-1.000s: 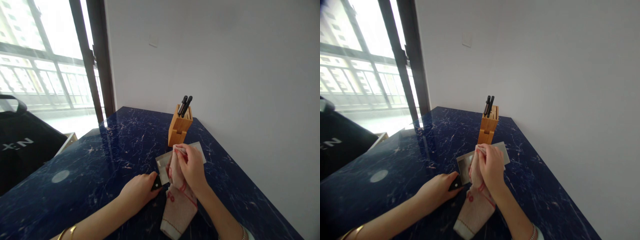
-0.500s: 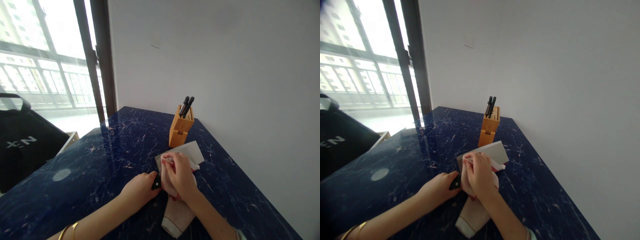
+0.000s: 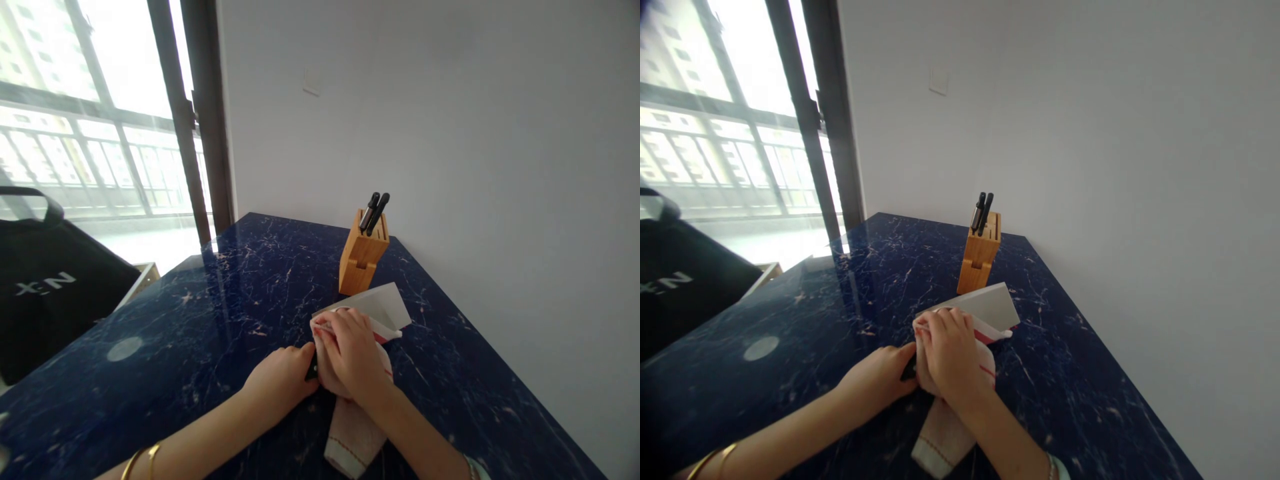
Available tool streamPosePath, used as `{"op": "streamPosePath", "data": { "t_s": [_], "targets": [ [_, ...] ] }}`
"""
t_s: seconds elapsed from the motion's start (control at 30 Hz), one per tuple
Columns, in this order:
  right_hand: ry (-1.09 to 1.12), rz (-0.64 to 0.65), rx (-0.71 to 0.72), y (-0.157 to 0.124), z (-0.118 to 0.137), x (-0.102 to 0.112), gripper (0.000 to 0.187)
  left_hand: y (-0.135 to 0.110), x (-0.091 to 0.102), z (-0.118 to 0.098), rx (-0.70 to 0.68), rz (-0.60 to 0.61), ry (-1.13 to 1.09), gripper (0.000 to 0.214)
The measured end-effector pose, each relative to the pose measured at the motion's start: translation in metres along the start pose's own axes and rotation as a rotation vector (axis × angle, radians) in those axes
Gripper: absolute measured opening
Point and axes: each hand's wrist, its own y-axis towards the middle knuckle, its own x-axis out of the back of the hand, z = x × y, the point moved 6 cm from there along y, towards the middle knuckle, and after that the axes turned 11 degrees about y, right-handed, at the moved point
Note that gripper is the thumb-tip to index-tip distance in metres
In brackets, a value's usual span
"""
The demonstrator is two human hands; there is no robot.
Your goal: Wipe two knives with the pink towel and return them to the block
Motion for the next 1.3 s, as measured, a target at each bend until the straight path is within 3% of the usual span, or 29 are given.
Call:
{"op": "streamPosePath", "data": {
  "t_s": [0.23,0.43,0.67,0.9,1.17,1.3],
  "targets": [
    [-0.029,-0.15,-0.097,0.003,-0.018,0.013,0.01,-0.001,0.001,-0.001,0.003,-0.016,0.009,0.026],
    [0.005,0.019,0.005,0.0,0.003,-0.002,0.011,-0.001,0.0,-0.001,-0.013,0.007,0.008,0.021],
    [-0.057,-0.19,-0.116,0.005,-0.026,0.026,0.008,-0.002,0.004,-0.003,-0.002,0.004,0.031,0.029],
    [0.012,0.005,-0.01,-0.001,0.001,0.001,0.01,-0.001,-0.001,-0.001,-0.025,-0.013,0.028,0.019],
    [-0.035,-0.233,-0.128,0.005,-0.032,0.034,0.009,-0.001,0.002,-0.002,-0.023,-0.038,0.045,0.028],
    [0.006,-0.098,-0.06,0.002,-0.013,0.014,0.01,0.0,0.001,-0.002,-0.031,-0.04,0.026,0.021]
  ]
}}
